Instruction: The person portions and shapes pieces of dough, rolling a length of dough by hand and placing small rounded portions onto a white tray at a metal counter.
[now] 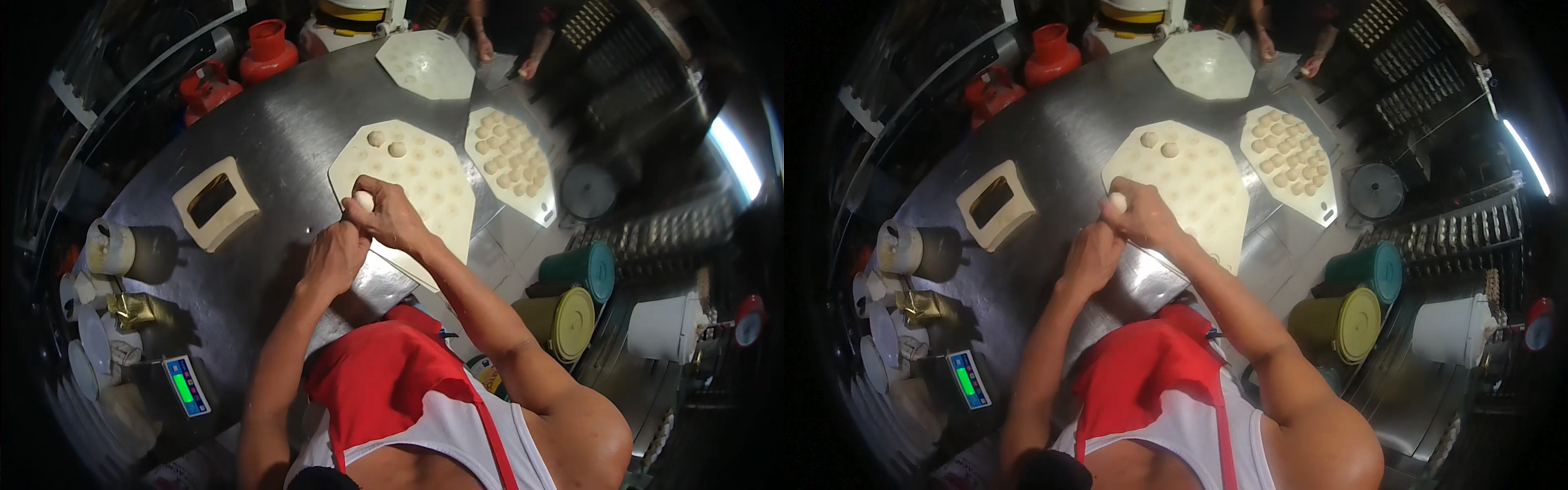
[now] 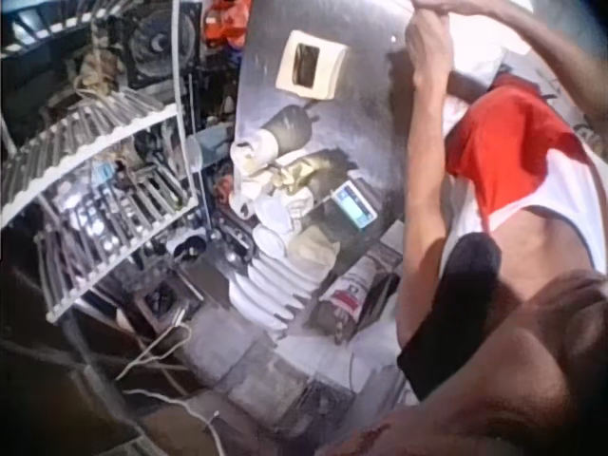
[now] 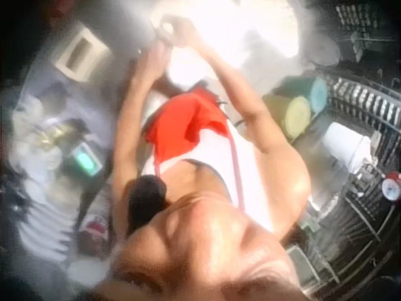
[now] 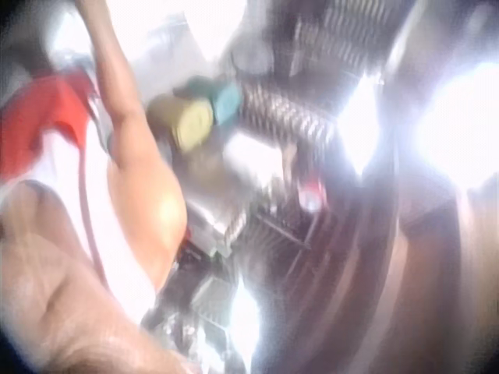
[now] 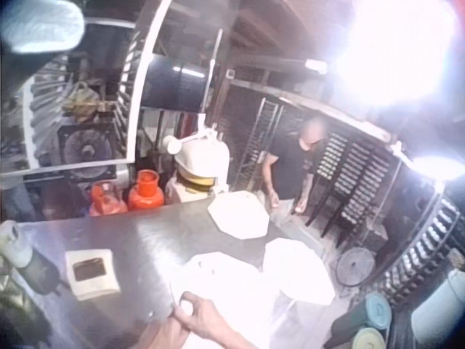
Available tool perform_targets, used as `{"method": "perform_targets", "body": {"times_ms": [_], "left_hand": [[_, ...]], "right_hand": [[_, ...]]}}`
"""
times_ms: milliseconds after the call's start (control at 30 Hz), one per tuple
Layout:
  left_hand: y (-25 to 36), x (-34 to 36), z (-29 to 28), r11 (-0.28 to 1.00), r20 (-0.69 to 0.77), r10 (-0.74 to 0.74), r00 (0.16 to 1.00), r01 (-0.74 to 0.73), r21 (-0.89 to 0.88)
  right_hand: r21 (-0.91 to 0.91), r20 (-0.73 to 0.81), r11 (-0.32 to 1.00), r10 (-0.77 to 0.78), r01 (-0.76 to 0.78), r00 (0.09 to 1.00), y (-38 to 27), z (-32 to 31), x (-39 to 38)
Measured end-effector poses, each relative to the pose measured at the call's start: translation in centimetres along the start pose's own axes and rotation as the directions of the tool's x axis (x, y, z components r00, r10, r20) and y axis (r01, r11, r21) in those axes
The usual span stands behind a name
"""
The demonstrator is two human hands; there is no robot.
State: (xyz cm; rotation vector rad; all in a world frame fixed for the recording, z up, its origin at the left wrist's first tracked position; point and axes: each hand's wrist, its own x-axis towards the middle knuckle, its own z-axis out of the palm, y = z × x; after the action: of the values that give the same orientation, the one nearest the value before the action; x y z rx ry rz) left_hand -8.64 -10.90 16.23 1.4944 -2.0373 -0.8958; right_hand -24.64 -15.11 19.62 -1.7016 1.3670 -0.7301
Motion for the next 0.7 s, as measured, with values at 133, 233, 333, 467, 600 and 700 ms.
{"method": "perform_targets", "body": {"times_ms": [133,233,333,467,600,700], "left_hand": [[-1.2,1.7,2.1,0.983,0.057,-0.1,0.993,0.09,0.159],[-8.5,2.4,6.8,0.992,-0.034,0.026,0.999,-0.03,-0.124],[-10.9,4.6,9.6,0.968,0.043,0.063,0.997,-0.05,-0.247],[-8.6,6.6,12.3,0.941,0.14,-0.285,0.948,0.305,-0.149],[-10.4,4.1,15.2,0.902,0.018,-0.368,0.93,0.362,-0.234],[-7.5,4.5,14.9,0.507,0.166,-0.531,0.831,0.469,-0.723]], "right_hand": [[-0.147,-0.033,0.989,0.024,-0.028,0.999,2.2,2.0,0.3],[0.091,0.175,0.988,-0.136,0.122,0.975,1.4,3.4,-3.0],[-0.061,0.139,0.975,-0.203,0.213,0.969,4.0,0.8,-0.7],[-0.12,-0.071,0.993,-0.029,0.021,0.997,16.4,-6.8,6.9],[-0.136,-0.219,0.99,-0.071,0.042,0.973,19.2,-10.6,14.5],[-0.3,-0.129,0.95,0.05,-0.087,0.99,23.8,-11.2,20.4]]}}
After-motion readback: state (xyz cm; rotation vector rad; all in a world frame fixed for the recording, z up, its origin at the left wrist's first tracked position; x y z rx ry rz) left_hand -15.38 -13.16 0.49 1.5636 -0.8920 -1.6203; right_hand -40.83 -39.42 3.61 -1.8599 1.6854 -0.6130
